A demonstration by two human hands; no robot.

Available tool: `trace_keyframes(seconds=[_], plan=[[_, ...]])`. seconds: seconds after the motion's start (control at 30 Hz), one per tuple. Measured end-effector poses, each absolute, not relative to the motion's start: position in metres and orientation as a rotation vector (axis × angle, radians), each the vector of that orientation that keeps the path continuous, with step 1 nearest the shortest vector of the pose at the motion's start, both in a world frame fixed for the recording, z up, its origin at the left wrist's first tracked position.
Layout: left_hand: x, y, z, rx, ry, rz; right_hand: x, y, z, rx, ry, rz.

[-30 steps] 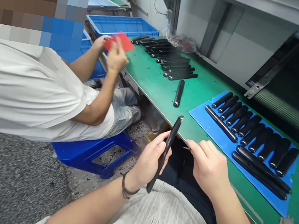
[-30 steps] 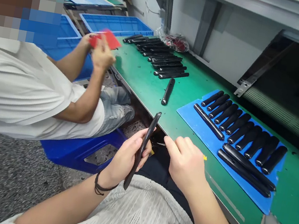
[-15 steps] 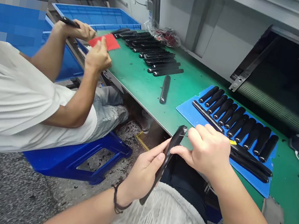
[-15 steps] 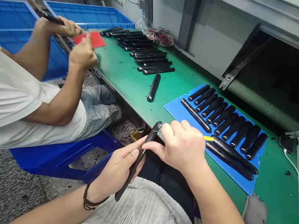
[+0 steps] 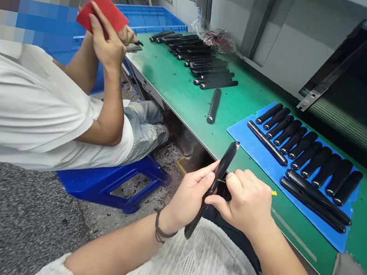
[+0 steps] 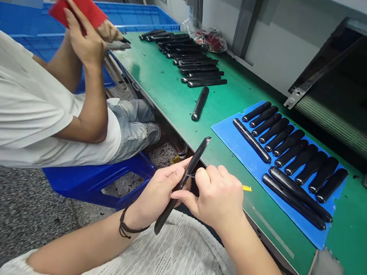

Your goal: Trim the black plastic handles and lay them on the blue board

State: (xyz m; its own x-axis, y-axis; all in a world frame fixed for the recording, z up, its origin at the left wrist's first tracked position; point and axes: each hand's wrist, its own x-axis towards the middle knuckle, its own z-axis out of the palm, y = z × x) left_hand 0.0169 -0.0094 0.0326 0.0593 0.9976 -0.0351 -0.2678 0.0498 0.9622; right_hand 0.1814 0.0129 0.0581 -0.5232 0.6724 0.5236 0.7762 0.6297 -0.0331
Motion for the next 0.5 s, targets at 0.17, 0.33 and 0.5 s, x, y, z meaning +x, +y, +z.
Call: trace_keyframes(seconds=[0.17, 0.33, 0.5], plan=[[0.016, -0.006, 0.035, 0.890, 0.967, 1.211, 0.176, 0.003, 0.053, -1.074, -2.379, -0.209], [0.016, -0.004, 0.042, 0.896, 0.987, 1.230, 0.173, -0.004, 0.049, -1.033, -2.387, -0.255], [0.014, -0.004, 0.044, 0.907, 0.972, 1.224, 0.172, -0.006, 0.045, -0.997, -2.350, -0.368]])
